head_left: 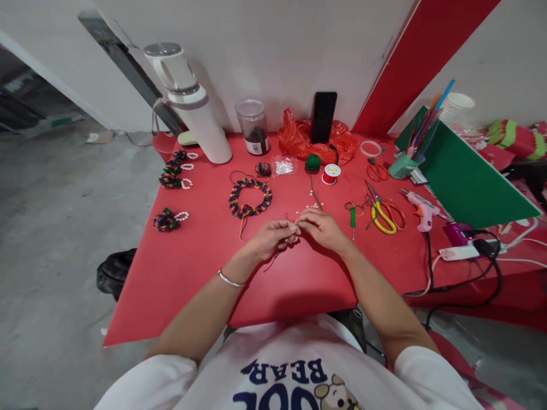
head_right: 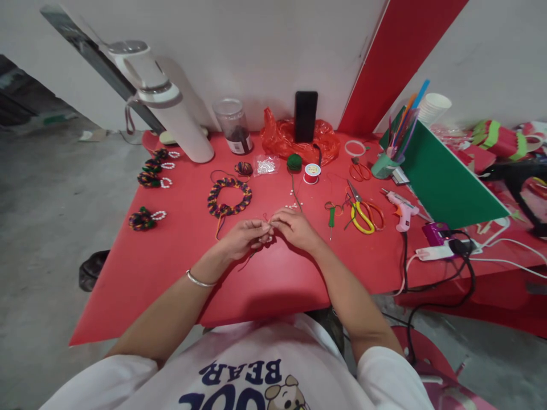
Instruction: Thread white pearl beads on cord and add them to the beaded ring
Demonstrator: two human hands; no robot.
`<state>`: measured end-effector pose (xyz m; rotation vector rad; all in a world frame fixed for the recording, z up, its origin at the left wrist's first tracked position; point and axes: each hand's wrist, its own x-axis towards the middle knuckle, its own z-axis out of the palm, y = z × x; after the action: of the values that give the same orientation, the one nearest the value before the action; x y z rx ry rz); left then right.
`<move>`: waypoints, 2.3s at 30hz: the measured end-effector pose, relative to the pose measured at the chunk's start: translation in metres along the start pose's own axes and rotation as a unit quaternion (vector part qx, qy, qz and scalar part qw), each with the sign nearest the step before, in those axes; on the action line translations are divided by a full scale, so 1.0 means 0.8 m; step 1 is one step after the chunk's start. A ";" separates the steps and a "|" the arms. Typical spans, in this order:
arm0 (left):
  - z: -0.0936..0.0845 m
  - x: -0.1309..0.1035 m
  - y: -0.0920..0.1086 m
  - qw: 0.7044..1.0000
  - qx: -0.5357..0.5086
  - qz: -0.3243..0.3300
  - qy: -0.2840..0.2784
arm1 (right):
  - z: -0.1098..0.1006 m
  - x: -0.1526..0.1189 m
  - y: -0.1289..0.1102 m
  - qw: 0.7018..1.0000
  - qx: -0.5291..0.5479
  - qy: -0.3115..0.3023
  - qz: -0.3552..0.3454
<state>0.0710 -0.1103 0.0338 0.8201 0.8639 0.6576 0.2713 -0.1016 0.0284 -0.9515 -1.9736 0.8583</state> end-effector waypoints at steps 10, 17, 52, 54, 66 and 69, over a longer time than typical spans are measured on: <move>0.004 0.003 -0.007 0.997 0.034 0.056 0.047 | 0.002 -0.001 0.000 0.998 -0.061 -0.012 -0.013; 0.003 0.006 -0.006 0.996 0.005 0.057 0.063 | 0.002 0.000 -0.006 0.997 -0.081 -0.008 -0.008; -0.011 0.008 -0.011 0.769 0.457 0.423 0.144 | 0.003 0.000 -0.014 0.930 0.207 -0.070 0.296; -0.012 0.008 -0.012 0.743 0.478 0.444 0.150 | 0.004 0.000 -0.015 0.927 0.215 -0.081 0.297; -0.007 0.002 -0.012 0.744 0.451 0.468 0.154 | 0.000 -0.002 -0.024 0.933 0.249 -0.034 0.258; -0.004 0.001 -0.010 0.750 0.437 0.467 0.170 | 0.003 -0.002 -0.021 0.931 0.250 -0.079 0.253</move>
<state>0.0700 -0.1125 0.0256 2.1134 1.0794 1.3382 0.2649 -0.1119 0.0404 -1.1152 -1.5165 1.6782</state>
